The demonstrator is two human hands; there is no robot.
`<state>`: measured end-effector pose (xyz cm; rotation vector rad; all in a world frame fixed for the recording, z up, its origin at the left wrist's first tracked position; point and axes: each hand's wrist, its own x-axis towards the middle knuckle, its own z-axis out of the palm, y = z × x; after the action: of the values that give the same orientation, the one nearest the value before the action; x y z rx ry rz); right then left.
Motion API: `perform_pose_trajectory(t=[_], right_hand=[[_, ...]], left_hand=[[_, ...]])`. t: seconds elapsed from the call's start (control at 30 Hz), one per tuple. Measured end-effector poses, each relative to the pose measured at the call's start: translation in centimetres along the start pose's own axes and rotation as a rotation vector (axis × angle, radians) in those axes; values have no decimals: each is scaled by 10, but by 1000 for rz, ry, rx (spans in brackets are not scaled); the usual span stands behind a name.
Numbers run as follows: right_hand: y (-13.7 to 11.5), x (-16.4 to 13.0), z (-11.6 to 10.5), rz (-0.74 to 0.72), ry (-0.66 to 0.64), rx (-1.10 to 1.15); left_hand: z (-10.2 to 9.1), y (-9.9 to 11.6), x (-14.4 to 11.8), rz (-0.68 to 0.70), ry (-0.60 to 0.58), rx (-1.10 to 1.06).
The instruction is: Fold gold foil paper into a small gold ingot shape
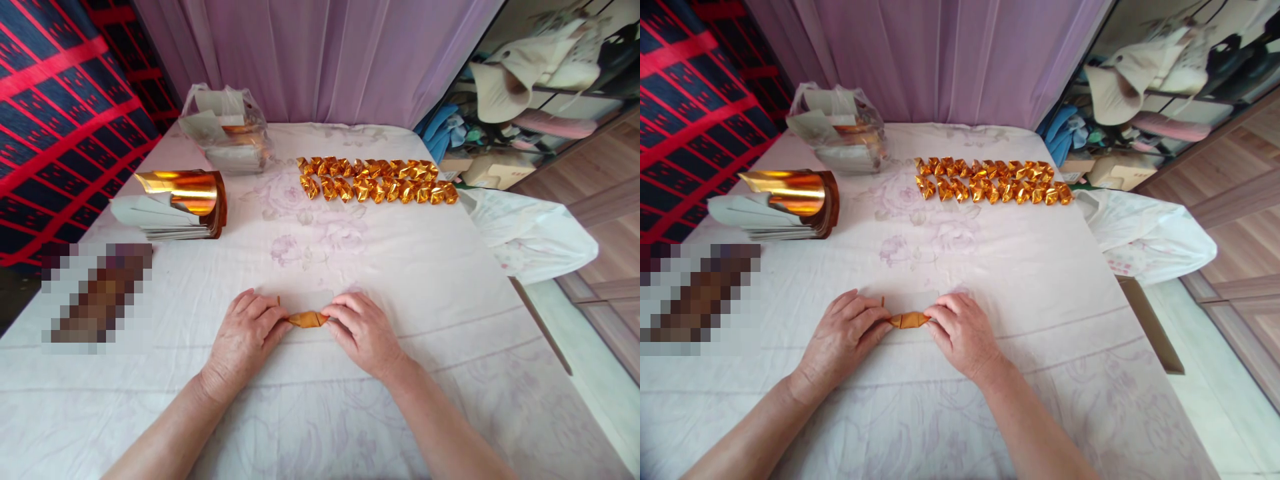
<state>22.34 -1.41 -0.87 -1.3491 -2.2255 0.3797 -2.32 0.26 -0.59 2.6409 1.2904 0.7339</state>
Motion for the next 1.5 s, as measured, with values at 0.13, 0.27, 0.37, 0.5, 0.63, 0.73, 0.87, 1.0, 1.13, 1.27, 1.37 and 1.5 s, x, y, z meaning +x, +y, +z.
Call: perform_pose_trajectory(t=[0.13, 0.27, 0.37, 0.5, 0.63, 0.73, 0.87, 1.0, 1.13, 1.27, 1.37, 1.5], right_hand=[[1, 0, 1, -3, 25, -4], [2, -1, 3, 37, 67, -18], [2, -1, 4, 56, 87, -36], [0, 0, 6, 58, 131, -46], [-2, 2, 7, 74, 170, -57], [-2, 3, 8, 89, 172, -68], [-3, 3, 9, 117, 168, -83], [-4, 4, 10, 151, 169, -93], [-6, 5, 10, 168, 171, -109], [-6, 6, 11, 175, 172, -132], [-7, 6, 12, 176, 168, -148], [-7, 6, 13, 180, 159, -170]], left_hand=[[0, -1, 0, -17, -16, -10], [1, -2, 1, -31, -28, -23], [2, -2, 1, -60, -30, -47], [1, -1, 3, -93, -49, -79], [-1, 1, 4, -127, -76, -86], [-2, 3, 4, -137, -84, -89], [-1, 3, 4, -140, -87, -85], [-1, 5, 4, -139, -86, -70], [-1, 7, 6, -149, -88, -47], [1, 8, 6, -164, -70, -25], [2, 9, 6, -175, -47, -12], [3, 9, 6, -184, -23, -13]])
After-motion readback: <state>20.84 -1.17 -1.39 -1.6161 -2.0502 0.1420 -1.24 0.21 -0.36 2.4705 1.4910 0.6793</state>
